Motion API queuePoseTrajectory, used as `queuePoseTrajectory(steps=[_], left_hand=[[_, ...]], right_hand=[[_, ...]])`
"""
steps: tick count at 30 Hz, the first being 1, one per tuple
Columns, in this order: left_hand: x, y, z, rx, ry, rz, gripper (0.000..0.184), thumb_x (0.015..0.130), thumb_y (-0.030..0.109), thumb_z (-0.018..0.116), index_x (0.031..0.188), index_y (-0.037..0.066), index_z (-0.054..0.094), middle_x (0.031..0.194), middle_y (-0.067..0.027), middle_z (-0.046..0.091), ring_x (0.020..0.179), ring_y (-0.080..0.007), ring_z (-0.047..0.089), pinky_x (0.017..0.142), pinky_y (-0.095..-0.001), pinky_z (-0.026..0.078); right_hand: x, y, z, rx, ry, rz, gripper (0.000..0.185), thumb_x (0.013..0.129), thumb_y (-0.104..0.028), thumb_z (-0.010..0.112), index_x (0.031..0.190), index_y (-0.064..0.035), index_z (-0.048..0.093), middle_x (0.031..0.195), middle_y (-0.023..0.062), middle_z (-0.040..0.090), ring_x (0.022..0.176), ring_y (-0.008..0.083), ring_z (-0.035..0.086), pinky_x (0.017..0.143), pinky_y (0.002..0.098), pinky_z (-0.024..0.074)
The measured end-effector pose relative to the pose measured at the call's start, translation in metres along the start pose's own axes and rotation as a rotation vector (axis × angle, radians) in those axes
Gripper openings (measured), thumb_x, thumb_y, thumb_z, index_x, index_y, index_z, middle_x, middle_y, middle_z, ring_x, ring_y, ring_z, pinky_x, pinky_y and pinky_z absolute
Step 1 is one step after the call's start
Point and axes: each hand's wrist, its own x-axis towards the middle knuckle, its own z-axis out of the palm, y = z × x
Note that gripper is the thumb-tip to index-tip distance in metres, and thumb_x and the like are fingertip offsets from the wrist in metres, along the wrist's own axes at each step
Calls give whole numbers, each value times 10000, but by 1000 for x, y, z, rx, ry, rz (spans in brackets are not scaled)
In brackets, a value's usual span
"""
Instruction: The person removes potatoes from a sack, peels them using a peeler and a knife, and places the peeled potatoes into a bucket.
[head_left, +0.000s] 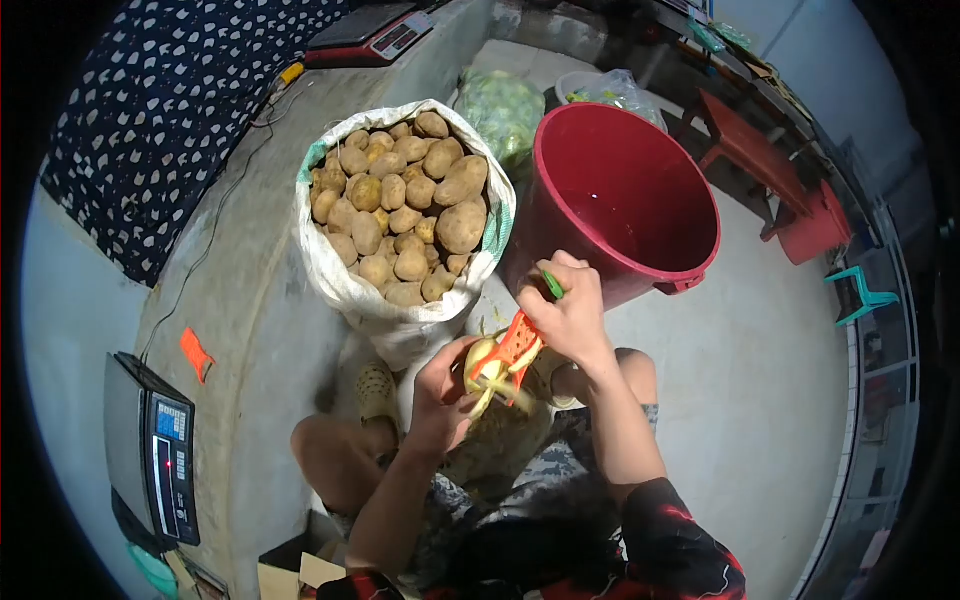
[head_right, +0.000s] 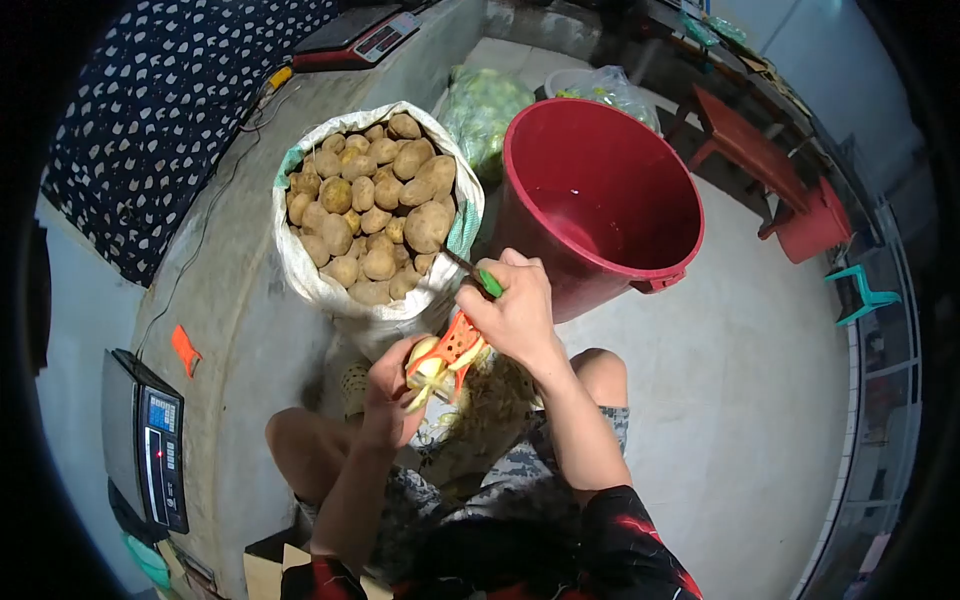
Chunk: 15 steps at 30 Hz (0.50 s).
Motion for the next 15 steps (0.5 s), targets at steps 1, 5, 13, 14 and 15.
queuePoseTrajectory(steps=[1, 5, 13, 14, 15], left_hand=[[-1, 0, 0, 49, 24, -7, 880, 702, 268, 862, 1372, -87, 416, 1267, -107, 555, 1171, -190, 543, 1026, -333, 414], [-3, 8, -7, -88, -142, -28, 910, 724, 339, 864, 1371, -88, 388, 1254, -116, 552, 1205, -200, 529, 1055, -369, 402], [-3, 4, -3, 35, -26, -27, 903, 706, 221, 854, 1400, -81, 362, 1256, -117, 553, 1145, -186, 563, 1011, -328, 438], [-3, 2, -9, -62, -105, -2, 843, 721, 115, 821, 1405, -83, 368, 1270, -119, 555, 1147, -181, 566, 987, -318, 456], [-4, 6, -11, -98, -108, -45, 874, 706, 151, 851, 1405, -74, 376, 1284, -121, 547, 1150, -179, 564, 986, -313, 452]], right_hand=[[-1, 3, 3, 6, -2, 6, 210, 729, -180, 634, 672, 19, 597, 573, 171, 529, 560, 297, 511, 540, 403, 407], [1, 56, 20, 234, 33, 326, 213, 723, -191, 640, 684, 18, 625, 607, 162, 530, 551, 326, 486, 542, 411, 409], [-1, 13, 0, -122, 91, -81, 215, 736, -183, 639, 647, 7, 593, 602, 143, 521, 559, 231, 507, 540, 374, 393], [-1, 36, 9, -125, 93, -81, 215, 736, -183, 639, 647, 7, 593, 602, 143, 521, 559, 231, 507, 540, 374, 393], [-1, 57, 17, 43, 52, 143, 216, 736, -187, 639, 648, 5, 593, 598, 140, 506, 553, 240, 495, 535, 378, 386]])
